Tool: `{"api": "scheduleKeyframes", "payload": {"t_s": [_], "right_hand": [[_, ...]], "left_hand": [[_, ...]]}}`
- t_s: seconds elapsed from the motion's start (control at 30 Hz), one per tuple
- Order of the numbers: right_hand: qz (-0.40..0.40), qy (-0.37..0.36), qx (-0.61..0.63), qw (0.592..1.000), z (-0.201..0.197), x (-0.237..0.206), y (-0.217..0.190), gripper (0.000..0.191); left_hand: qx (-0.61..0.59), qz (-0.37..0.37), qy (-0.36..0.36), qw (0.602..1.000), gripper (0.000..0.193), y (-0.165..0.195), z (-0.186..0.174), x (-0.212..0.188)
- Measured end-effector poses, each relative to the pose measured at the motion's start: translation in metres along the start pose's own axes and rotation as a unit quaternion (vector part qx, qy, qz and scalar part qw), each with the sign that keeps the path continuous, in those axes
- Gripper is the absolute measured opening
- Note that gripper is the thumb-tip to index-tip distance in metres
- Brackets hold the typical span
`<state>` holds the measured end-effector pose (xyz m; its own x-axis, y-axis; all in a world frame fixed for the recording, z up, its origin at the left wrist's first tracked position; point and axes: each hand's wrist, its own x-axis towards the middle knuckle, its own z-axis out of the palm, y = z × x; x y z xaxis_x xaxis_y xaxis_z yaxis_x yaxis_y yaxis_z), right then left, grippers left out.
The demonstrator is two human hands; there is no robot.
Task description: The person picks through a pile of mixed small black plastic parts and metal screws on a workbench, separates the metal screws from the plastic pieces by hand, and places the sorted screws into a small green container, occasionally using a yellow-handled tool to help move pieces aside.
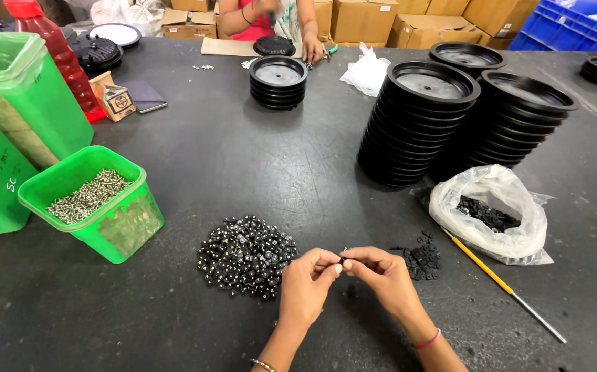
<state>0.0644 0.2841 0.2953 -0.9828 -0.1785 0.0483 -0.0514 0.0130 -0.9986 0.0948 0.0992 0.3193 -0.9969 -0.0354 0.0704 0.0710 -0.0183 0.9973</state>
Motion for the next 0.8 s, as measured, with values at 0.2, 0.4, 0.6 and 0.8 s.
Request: {"api": "scheduleKeyframes", "payload": {"t_s": [0.2,0.4,0.6,0.8], "right_hand": [[-0.004,0.008,-0.012,1.0,-0.009,0.005,0.003,0.022],[-0.013,0.009,-0.017,1.0,-0.008,0.011,-0.008,0.021],[-0.082,0.202,-0.158,0.963,-0.113,0.022,0.011,0.023],[-0.067,0.296,-0.357,0.884,-0.18,0.03,-0.045,0.019]], "left_hand": [[-0.012,0.01,0.002,1.0,0.007,0.005,0.007,0.003],[0.033,0.004,0.023,0.999,0.008,0.015,0.011,0.009],[0.276,0.102,0.192,0.936,0.011,-0.02,0.012,0.032],[0.429,0.053,0.247,0.867,0.017,0.041,-0.005,0.048]]}}
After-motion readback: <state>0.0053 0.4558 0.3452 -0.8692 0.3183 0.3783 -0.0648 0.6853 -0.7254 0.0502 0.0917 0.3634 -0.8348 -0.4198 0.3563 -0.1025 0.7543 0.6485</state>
